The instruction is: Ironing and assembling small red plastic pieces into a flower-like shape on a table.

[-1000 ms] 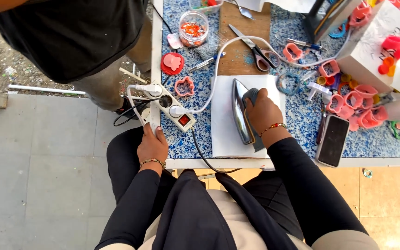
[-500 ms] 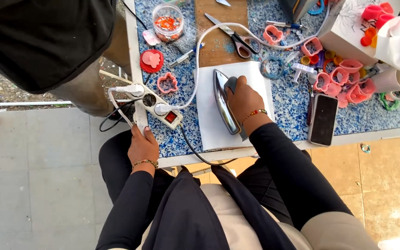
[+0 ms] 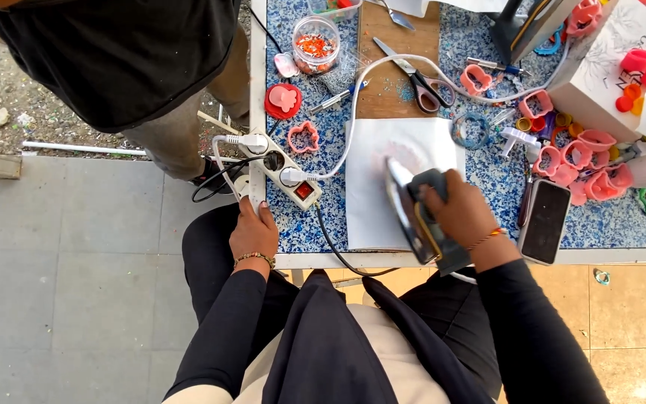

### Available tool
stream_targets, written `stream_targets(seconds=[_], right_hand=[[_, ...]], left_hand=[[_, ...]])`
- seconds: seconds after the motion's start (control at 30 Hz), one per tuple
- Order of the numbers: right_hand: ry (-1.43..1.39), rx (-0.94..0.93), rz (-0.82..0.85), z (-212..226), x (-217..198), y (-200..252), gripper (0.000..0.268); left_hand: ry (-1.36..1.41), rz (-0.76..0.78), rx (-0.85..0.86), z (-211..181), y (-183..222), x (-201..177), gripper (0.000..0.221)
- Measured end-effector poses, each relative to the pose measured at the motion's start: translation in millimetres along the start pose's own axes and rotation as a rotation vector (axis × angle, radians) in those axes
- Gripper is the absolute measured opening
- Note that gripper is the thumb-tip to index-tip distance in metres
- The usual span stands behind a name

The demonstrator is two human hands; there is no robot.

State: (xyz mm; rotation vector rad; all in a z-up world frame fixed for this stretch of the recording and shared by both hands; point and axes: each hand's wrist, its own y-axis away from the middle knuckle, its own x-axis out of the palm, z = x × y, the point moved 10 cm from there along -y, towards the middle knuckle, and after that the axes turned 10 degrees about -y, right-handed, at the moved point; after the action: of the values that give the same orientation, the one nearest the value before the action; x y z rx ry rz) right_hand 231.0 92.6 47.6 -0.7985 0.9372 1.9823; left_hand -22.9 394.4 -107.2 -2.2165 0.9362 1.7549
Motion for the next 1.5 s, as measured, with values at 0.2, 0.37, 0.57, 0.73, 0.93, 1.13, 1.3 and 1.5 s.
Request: stream_targets(seconds=[0.2,0.37,0.57,0.73,0.93,1.13,1.3,1.5], right_hand=[[0.08,-0.073,-0.314,-65.8,-57.3,-28.5,0.048],[0.209,-0.122,-0.144,-55.1,-35.7,-42.9,0.048],[0.24,-0.076,-0.054,-52.3,2.4,-52.7,0.047],[0.217,-0.016,-0.084,-59.1,7.4,-46.8,0.049],[0.181,0.016,-0.096,-42.7,11.8,-54.4,0.047],[0.06,0.019,-0.098,-1.4,48.2,-35.2,0.043],[-0.054,0.058,-0.113,30.6,69.3,-14.4,0.038],[-0.074,0.019,-0.095,37.6,69.3,-16.5,0.034]], left_hand=[[0.002,-0.012,0.011,-4.0,0.5,-3.3,0.05],[0.004,-0.029,-0.004,-0.4,0.1,-4.6,0.051],[0.033,-0.02,0.0,-0.6,1.9,-4.0,0.049],[0.042,0.025,0.004,-6.2,0.5,-8.4,0.05],[-0.02,-0.006,-0.001,-3.8,4.3,-6.3,0.054],[-0.025,0.026,-0.005,-7.4,1.5,-7.9,0.054],[-0.034,0.055,-0.021,-8.2,6.2,-8.3,0.052],[-0.063,-0.06,-0.005,-6.8,5.2,-8.8,0.054]])
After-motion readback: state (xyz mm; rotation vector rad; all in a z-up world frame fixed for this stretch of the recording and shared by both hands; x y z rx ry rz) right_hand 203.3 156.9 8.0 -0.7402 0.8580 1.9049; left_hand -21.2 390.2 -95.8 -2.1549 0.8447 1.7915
